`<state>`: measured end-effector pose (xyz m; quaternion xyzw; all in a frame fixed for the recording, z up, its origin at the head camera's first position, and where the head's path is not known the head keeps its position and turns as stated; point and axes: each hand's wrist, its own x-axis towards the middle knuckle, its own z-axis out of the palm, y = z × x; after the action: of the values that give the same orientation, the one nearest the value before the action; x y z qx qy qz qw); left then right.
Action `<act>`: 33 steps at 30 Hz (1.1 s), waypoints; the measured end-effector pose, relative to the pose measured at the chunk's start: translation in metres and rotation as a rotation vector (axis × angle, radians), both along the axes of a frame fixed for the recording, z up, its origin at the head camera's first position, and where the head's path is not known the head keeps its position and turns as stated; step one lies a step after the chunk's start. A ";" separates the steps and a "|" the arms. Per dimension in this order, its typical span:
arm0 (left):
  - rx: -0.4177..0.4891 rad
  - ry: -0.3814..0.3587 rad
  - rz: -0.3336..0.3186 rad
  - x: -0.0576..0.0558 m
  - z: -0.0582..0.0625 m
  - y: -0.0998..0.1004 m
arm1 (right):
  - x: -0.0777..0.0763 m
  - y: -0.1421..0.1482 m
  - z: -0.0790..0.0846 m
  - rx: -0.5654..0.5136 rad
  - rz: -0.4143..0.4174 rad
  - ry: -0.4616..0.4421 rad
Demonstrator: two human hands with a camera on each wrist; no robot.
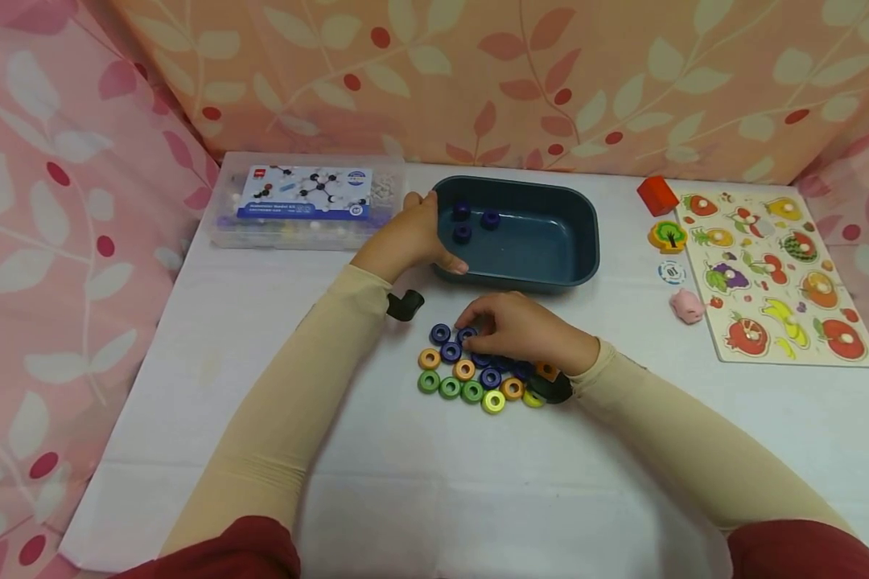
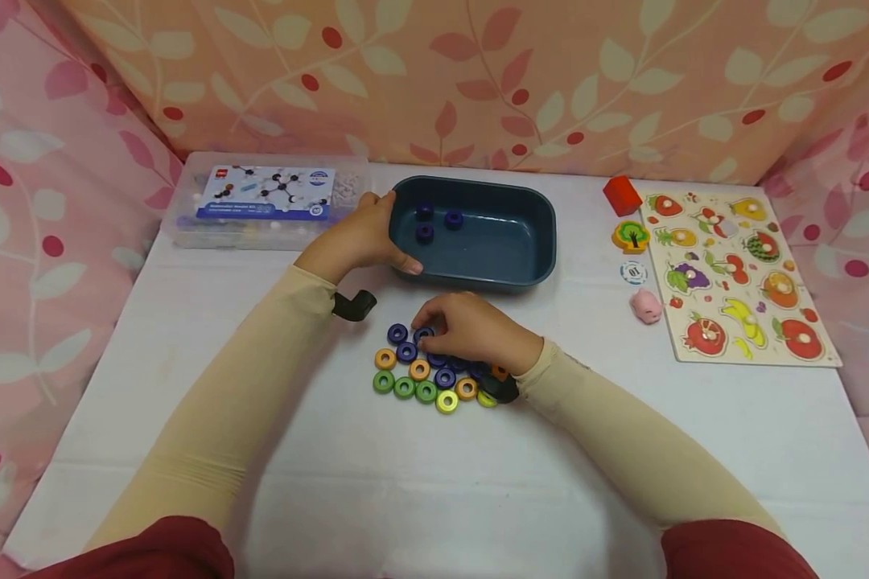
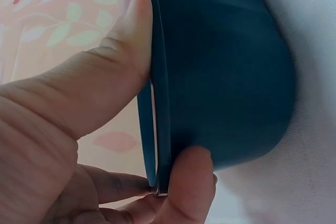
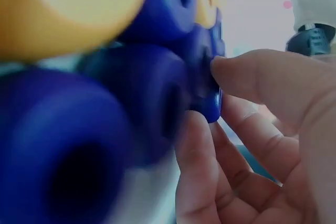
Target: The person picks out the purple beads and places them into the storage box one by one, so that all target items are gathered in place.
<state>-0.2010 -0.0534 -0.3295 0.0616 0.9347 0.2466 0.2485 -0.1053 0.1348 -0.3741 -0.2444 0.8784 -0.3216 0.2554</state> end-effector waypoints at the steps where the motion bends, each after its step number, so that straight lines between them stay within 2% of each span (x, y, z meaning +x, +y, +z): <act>1: -0.001 0.000 0.000 0.000 0.000 0.000 | 0.000 0.001 0.003 -0.007 -0.009 0.016; 3: -0.002 0.002 0.001 0.000 -0.001 0.000 | -0.002 0.006 0.014 -0.028 -0.038 0.061; 5: 0.001 0.005 0.001 0.000 0.001 0.000 | -0.009 0.013 0.028 -0.042 -0.100 0.113; 8: 0.008 0.002 0.004 -0.001 0.002 0.000 | -0.029 0.028 0.049 -0.028 -0.210 0.199; 10: 0.011 -0.006 0.011 -0.001 0.002 0.000 | -0.048 0.038 0.056 0.007 -0.282 0.223; 12: 0.009 -0.021 0.021 -0.001 0.003 0.000 | -0.068 0.047 0.059 0.042 -0.323 0.240; 15: 0.008 -0.034 0.038 0.001 0.003 0.000 | -0.096 0.056 0.054 0.064 -0.339 0.241; 20: 0.011 -0.042 0.047 0.003 0.001 0.001 | -0.125 0.062 0.037 0.062 -0.329 0.183; 23: 0.013 -0.043 0.045 0.004 0.000 0.002 | -0.132 0.061 0.030 0.082 -0.329 0.128; 26: 0.016 -0.044 0.042 0.004 0.000 0.003 | -0.132 0.063 0.029 0.109 -0.335 0.091; 30: 0.013 -0.039 0.037 0.003 0.000 0.002 | -0.126 0.068 0.034 0.108 -0.351 0.080; 33: 0.015 -0.036 0.035 0.001 0.000 0.001 | -0.116 0.071 0.041 0.090 -0.363 0.079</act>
<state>-0.1997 -0.0526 -0.3295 0.0427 0.9291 0.2592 0.2603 -0.2214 0.2058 -0.3333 -0.0825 0.9311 -0.3127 0.1690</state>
